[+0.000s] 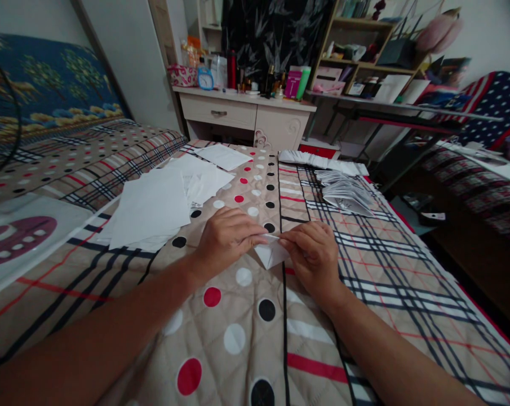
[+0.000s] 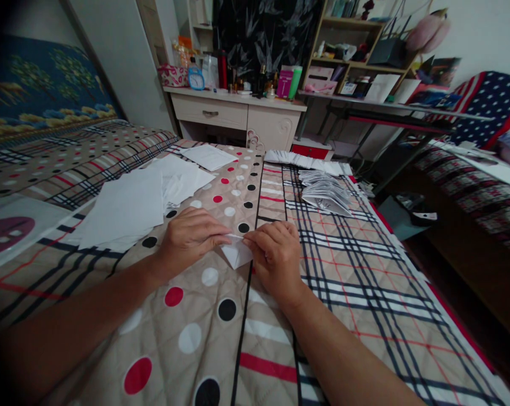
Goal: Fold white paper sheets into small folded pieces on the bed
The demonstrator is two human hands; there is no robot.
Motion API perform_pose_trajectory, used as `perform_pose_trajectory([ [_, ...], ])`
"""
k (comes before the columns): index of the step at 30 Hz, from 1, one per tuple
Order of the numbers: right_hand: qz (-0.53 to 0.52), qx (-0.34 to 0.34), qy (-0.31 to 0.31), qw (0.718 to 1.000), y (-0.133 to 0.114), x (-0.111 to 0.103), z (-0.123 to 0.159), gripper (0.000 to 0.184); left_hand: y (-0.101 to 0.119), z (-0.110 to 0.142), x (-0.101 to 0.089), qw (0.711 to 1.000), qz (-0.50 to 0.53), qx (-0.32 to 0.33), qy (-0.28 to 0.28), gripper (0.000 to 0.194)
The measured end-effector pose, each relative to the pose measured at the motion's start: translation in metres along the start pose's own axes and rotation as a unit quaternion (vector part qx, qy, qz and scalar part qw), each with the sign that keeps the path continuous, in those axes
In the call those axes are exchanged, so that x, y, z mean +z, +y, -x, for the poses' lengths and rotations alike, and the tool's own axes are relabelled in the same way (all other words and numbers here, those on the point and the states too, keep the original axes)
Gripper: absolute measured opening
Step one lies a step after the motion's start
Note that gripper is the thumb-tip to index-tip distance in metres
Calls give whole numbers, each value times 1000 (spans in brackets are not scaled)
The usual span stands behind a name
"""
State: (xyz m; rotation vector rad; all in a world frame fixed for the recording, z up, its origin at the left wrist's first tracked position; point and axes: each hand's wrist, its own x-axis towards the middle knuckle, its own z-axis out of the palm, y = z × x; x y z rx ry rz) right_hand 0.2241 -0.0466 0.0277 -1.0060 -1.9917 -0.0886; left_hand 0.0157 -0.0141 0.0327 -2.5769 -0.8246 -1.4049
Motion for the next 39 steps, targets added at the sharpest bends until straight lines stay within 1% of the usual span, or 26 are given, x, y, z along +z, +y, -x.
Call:
perform_pose_trajectory([
  [3, -1, 12, -5, 1000, 2, 0, 1, 7, -3, -1, 1, 1000, 13, -16, 11, 17],
  [8, -4, 18, -16, 1000, 1, 0, 0, 8, -5, -1, 2, 998, 42, -22, 33, 15],
  [15, -7, 19, -20, 1000, 0, 0, -1, 9, -10, -1, 0, 999, 37, 22, 26, 12],
  [17, -9, 18, -15, 1000, 0, 0, -1, 9, -9, -1, -1, 1000, 19, 24, 4, 13],
  [19, -7, 18, -13, 1000, -2, 1, -1, 10, -5, -1, -3, 999, -17, 32, -35, 16],
  [22, -11, 19, -21, 1000, -7, 4, -1, 12, 4, -3, -4, 991, -72, 69, -88, 21],
  [24, -18, 16, -29, 999, -9, 6, -1, 12, 9, -3, -3, 987, -87, 81, -105, 23],
  [28, -37, 18, -44, 998, -6, 6, -1, 16, 7, -3, 0, 991, -62, 41, -115, 26],
  [32, -65, 61, -56, 994, 4, 3, -2, 19, -4, 1, 2, 992, -46, -8, -115, 31],
  [36, -78, 91, -92, 988, 12, 1, -3, 22, -14, 4, 3, 990, -65, -12, -125, 40],
  [39, -85, 108, -128, 982, 17, 0, -4, 27, -20, 7, 4, 989, -81, -10, -121, 45],
])
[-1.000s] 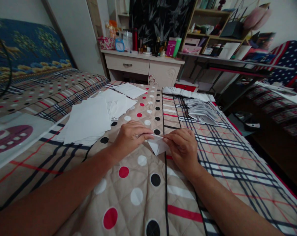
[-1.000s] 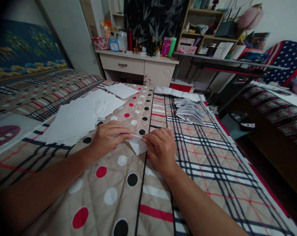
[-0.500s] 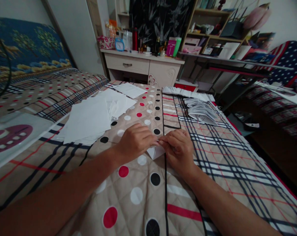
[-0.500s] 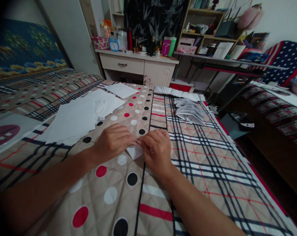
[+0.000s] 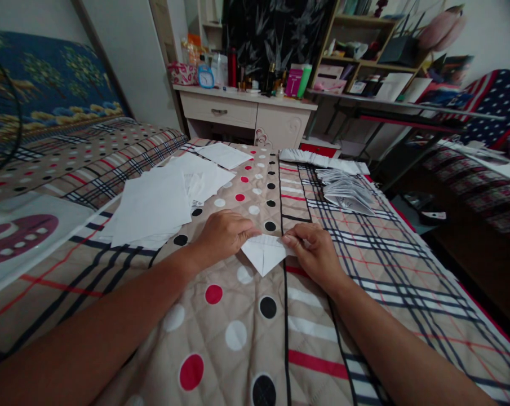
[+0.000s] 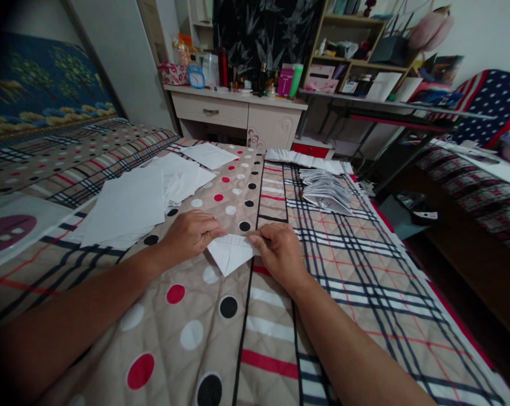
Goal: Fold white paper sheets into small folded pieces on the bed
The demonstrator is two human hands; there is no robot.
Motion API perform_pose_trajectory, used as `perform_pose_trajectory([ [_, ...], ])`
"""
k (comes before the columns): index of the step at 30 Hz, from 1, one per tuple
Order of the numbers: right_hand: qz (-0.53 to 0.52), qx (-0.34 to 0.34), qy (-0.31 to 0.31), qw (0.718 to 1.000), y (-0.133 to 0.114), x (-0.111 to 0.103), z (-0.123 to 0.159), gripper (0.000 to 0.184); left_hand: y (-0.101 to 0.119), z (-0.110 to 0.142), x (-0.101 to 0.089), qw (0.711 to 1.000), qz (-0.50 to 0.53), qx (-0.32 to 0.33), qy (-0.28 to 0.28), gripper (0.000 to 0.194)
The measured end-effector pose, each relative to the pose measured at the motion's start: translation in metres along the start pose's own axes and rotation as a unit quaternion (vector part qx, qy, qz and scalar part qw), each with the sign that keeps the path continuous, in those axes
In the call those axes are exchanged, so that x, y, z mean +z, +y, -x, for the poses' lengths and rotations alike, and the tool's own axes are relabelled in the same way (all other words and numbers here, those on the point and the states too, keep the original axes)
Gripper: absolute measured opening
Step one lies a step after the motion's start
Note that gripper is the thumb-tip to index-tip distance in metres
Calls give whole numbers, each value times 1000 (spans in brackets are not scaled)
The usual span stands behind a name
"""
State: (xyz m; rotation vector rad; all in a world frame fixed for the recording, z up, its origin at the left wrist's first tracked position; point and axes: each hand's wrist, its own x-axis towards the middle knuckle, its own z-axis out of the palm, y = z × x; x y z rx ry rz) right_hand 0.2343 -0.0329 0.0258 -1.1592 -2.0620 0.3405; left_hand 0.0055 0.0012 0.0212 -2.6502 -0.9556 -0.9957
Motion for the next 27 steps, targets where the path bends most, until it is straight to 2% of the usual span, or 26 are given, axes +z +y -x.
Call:
perform_pose_trajectory([
  [5, -41, 45, -28, 998, 3, -4, -1, 32, -9, 4, 3, 999, 22, -23, -6, 47],
  [9, -87, 102, -53, 990, 6, -3, 1, 33, -11, 6, 3, 991, 85, -93, -34, 51],
  [13, -140, 153, -70, 976, 10, 1, 5, 37, -9, 6, 1, 962, 188, -187, -58, 56],
  [18, -190, 179, -65, 963, 10, 3, 6, 38, -10, 6, 3, 919, 271, -282, -43, 59],
  [24, -267, 228, -44, 935, 11, 4, 6, 40, -20, 10, 9, 866, 387, -308, -71, 45],
  [26, -291, 246, -38, 924, 13, 4, 7, 41, -22, 10, 10, 863, 389, -314, -75, 39],
  [27, -296, 248, -39, 921, 13, 3, 6, 42, -23, 10, 9, 871, 371, -314, -70, 38],
])
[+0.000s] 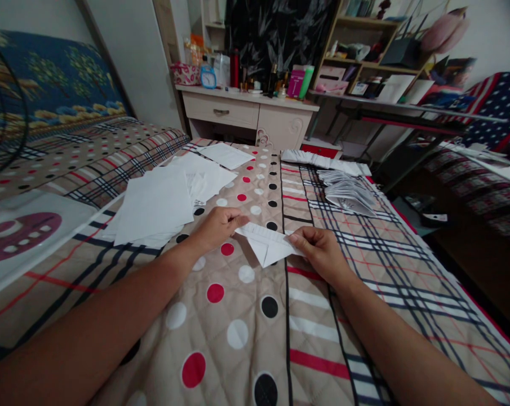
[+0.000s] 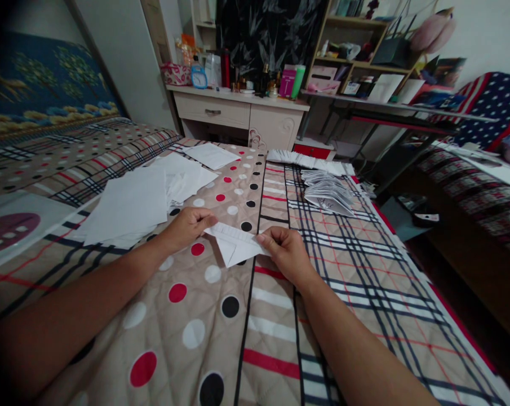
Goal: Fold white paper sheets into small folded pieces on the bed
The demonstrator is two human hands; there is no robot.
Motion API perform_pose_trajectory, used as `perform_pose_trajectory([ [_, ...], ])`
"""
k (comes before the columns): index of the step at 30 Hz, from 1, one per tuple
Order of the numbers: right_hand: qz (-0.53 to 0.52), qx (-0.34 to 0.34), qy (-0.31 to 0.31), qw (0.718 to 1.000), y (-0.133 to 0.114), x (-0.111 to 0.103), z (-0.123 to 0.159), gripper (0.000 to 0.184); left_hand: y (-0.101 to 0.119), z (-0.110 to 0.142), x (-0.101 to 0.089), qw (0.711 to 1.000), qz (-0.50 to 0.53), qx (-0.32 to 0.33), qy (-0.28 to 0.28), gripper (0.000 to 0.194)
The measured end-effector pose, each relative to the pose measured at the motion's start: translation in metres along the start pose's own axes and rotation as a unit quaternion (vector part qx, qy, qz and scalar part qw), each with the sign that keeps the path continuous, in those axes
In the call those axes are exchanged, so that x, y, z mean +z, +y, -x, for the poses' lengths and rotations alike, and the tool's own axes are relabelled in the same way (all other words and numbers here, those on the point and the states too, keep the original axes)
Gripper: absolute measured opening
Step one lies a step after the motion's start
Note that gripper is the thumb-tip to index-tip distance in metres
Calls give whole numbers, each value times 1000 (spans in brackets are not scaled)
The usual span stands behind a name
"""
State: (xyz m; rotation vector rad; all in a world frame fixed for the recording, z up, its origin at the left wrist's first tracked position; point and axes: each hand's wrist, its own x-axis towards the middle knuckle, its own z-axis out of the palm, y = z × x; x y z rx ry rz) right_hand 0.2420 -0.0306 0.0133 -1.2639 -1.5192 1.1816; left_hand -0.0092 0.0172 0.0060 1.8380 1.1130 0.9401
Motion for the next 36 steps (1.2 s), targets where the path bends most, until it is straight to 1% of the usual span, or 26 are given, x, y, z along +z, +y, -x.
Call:
perform_pose_trajectory([
  [2, 0, 1, -13, 1000, -2, 0, 1, 42, 2, -1, 0, 998, -52, 20, 26, 38],
  [4, 9, 4, -32, 999, -5, 1, 2, 41, 4, -1, 0, 995, -82, 30, 53, 39],
  [7, 18, -3, -50, 999, -9, 7, 7, 38, 6, -2, 1, 992, -72, 12, 105, 39],
  [10, 1, -8, -46, 999, -11, 14, 12, 32, 5, -4, 0, 982, -8, -20, 187, 39],
  [12, -19, 1, -28, 999, -11, 18, 13, 29, 5, -4, 0, 963, 71, -42, 255, 41],
  [13, -28, 5, -12, 1000, -12, 20, 14, 29, 5, -4, 0, 952, 114, -55, 277, 42],
  [14, -36, 5, 6, 999, -13, 21, 14, 29, 7, -4, 1, 944, 158, -68, 280, 43],
  [15, -42, 4, 23, 999, -13, 23, 14, 28, 9, -3, 3, 943, 198, -81, 257, 43],
  [16, -48, 1, 36, 998, -14, 25, 15, 28, 12, -2, 6, 944, 231, -94, 214, 44],
  [17, -54, -2, 41, 998, -15, 27, 15, 27, 15, -1, 10, 948, 258, -105, 154, 46],
  [18, -59, -5, 40, 997, -15, 28, 15, 27, 19, 0, 14, 951, 275, -115, 81, 45],
  [19, -62, -8, 36, 997, -15, 30, 15, 27, 22, 2, 19, 951, 284, -119, 41, 43],
  [20, -65, -11, 27, 997, -16, 32, 16, 27, 25, 3, 24, 949, 289, -120, 27, 42],
  [21, -66, -15, 17, 998, -16, 33, 16, 27, 27, 5, 28, 948, 294, -125, 18, 41],
  [23, -71, -24, 1, 997, -18, 35, 17, 29, 29, 7, 34, 946, 296, -133, 19, 40],
  [27, -118, -37, -35, 992, -22, 36, 15, 34, 29, 11, 37, 954, 260, -146, 16, 41],
  [30, -162, -27, -51, 985, -23, 39, 15, 32, 29, 12, 39, 968, 216, -128, 14, 44],
  [32, -182, -9, -54, 982, -22, 41, 15, 30, 31, 13, 41, 973, 199, -110, 23, 45],
  [36, -179, 12, -62, 982, -19, 43, 15, 29, 33, 14, 44, 975, 200, -95, 33, 45],
])
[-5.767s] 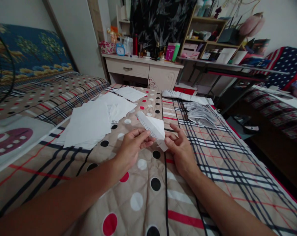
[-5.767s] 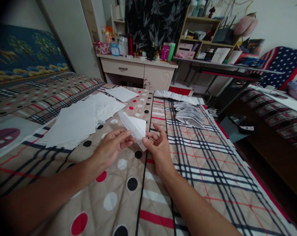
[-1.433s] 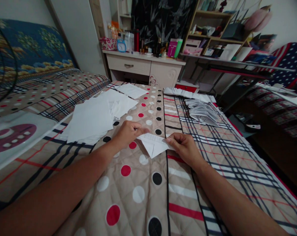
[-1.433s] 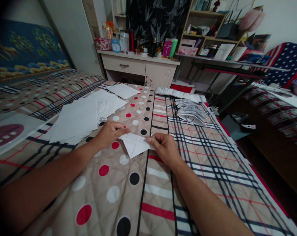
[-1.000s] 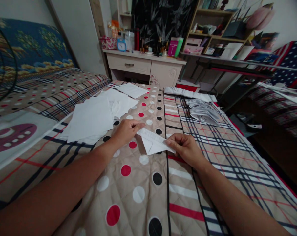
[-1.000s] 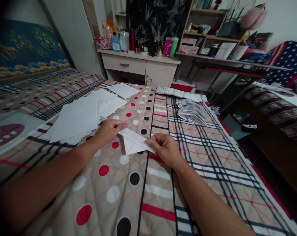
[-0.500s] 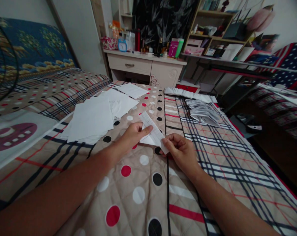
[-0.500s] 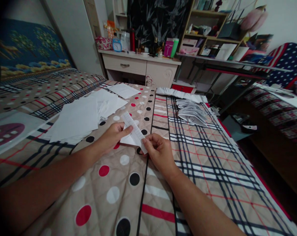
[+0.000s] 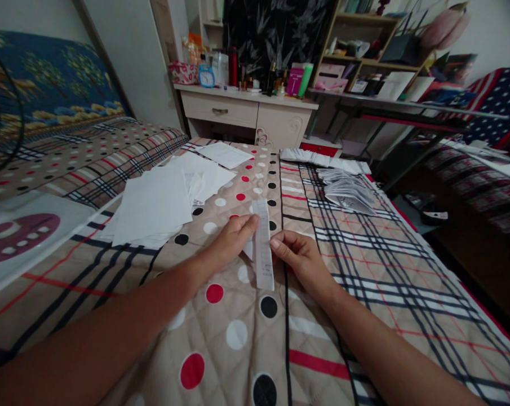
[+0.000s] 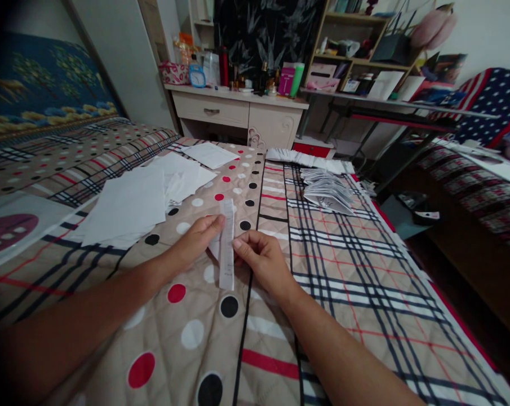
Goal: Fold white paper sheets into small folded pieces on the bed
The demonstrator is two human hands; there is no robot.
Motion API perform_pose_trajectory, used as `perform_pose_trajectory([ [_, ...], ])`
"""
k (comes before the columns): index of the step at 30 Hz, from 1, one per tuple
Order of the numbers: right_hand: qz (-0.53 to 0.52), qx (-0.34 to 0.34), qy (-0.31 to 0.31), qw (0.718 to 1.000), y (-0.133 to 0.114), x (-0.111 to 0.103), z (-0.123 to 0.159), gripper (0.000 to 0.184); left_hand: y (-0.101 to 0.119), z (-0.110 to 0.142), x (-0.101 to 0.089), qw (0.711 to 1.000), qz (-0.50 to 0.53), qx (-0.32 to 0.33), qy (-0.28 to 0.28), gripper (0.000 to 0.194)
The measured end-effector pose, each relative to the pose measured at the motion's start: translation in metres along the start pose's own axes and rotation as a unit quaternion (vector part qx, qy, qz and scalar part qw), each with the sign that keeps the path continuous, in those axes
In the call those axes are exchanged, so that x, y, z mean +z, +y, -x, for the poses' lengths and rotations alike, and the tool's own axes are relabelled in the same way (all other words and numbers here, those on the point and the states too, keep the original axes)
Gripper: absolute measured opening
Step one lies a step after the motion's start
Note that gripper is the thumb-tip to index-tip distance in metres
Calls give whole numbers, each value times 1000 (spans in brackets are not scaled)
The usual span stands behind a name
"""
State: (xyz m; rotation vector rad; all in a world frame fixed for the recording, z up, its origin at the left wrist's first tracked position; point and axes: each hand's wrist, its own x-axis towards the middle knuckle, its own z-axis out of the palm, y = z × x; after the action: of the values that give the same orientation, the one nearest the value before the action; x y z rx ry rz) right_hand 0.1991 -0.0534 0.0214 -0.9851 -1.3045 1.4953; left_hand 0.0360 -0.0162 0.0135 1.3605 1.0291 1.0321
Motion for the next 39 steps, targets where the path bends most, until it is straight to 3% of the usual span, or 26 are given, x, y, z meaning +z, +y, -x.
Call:
perform_pose_trajectory([
  [27, 10, -9, -34, 999, 3, -3, -1, 27, -1, 1, 5, 998, 57, -18, 12, 43],
  [33, 48, -17, -9, 999, 1, -3, -3, 20, -1, 2, 6, 999, 35, -32, 10, 42],
  [39, 165, -48, 49, 984, 6, 2, -5, 14, 1, 3, 6, 998, -64, 24, -11, 41],
])
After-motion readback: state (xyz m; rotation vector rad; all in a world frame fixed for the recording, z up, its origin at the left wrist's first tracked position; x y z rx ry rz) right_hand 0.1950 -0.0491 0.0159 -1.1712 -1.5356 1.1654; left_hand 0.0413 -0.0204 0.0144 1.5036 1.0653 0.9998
